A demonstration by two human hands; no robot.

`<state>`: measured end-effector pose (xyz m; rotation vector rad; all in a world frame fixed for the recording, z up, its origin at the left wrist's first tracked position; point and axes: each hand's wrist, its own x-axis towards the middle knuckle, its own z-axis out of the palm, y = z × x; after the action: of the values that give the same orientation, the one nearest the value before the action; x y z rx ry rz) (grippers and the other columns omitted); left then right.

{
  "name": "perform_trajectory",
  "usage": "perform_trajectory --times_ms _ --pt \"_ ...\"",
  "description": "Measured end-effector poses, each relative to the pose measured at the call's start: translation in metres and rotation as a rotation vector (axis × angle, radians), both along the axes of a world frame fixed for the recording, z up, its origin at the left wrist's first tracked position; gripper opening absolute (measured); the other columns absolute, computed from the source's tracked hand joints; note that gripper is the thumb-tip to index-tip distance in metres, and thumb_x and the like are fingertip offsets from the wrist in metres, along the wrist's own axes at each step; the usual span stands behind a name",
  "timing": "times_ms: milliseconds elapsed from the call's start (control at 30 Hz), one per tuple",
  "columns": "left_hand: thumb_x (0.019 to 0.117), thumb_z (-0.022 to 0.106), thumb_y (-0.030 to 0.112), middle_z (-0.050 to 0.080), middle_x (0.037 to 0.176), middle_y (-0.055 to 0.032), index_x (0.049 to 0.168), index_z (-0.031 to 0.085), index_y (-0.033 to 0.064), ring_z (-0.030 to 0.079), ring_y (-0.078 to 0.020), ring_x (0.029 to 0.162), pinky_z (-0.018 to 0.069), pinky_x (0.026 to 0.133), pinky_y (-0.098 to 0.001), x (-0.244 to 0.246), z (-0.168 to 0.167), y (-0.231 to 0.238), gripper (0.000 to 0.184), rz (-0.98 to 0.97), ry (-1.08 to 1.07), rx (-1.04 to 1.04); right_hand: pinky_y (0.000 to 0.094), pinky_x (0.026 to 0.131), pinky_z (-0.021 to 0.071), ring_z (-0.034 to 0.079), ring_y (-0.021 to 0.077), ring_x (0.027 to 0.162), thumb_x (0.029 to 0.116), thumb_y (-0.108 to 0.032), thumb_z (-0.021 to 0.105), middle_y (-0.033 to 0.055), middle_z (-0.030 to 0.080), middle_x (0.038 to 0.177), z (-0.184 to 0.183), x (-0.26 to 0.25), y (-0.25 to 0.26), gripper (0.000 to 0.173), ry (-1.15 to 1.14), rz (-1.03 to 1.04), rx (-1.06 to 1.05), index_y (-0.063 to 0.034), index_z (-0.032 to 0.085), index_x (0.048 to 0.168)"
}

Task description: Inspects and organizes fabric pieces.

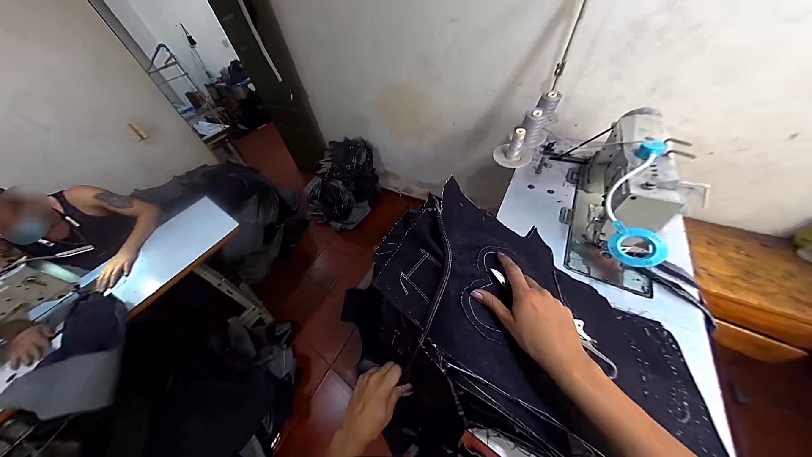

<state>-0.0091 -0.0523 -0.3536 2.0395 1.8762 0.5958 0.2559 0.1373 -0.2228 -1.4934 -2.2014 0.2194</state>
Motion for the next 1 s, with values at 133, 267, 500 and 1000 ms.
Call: perform_trajectory --times_ms 133,267,500,1000 --pt "0.1005 0.058 0.029 0.066 0.077 -0.0099 0.083 0.067 0.0066 0.069 -0.0242 0.062 0.0576 0.051 -0.0407 -0.021 0.039 -0.028 0.029 -0.041 0.184 0.4 0.0589 0.071 0.0571 0.067 0.049 0.085 0.1006 -0.013 0.06 0.0291 0.064 0.092 0.043 0.006 -0.056 0.02 -0.039 0.044 0.207 0.0054 0.068 0.098" --pt "0.1 0.056 0.03 0.062 0.073 -0.0067 0.082 0.065 0.0106 0.066 -0.0215 0.057 0.0553 0.046 -0.0358 -0.032 0.069 -0.034 0.028 -0.054 0.306 0.541 0.0521 0.059 0.058 0.072 0.0401 0.071 0.0892 -0.007 0.073 0.0214 0.068 0.075 0.066 -0.036 -0.123 0.012 -0.309 0.177 0.146 0.004 0.068 0.088" --pt "0.1033 0.053 0.035 0.066 0.076 -0.011 0.088 0.066 0.007 0.07 -0.0285 0.063 0.0567 0.051 -0.0458 -0.049 0.09 -0.041 0.034 -0.108 0.253 0.352 0.0581 0.069 0.0563 0.071 0.0446 0.086 0.1087 -0.02 0.043 0.0249 0.068 0.093 0.075 -0.093 -0.133 0.032 -0.414 0.116 -0.053 0.0043 0.063 0.107" --pt "0.1061 0.053 0.024 0.071 0.1 0.0157 0.113 0.068 0.0236 0.067 0.0033 0.092 0.0585 0.082 -0.0173 -0.108 0.361 -0.119 0.017 -0.098 -0.607 0.765 0.0251 0.084 0.0616 0.072 0.0027 0.093 0.0799 -0.038 0.086 -0.008 0.076 0.104 -0.019 -0.105 -0.284 0.043 1.32 0.415 -0.289 -0.0197 0.072 0.116"
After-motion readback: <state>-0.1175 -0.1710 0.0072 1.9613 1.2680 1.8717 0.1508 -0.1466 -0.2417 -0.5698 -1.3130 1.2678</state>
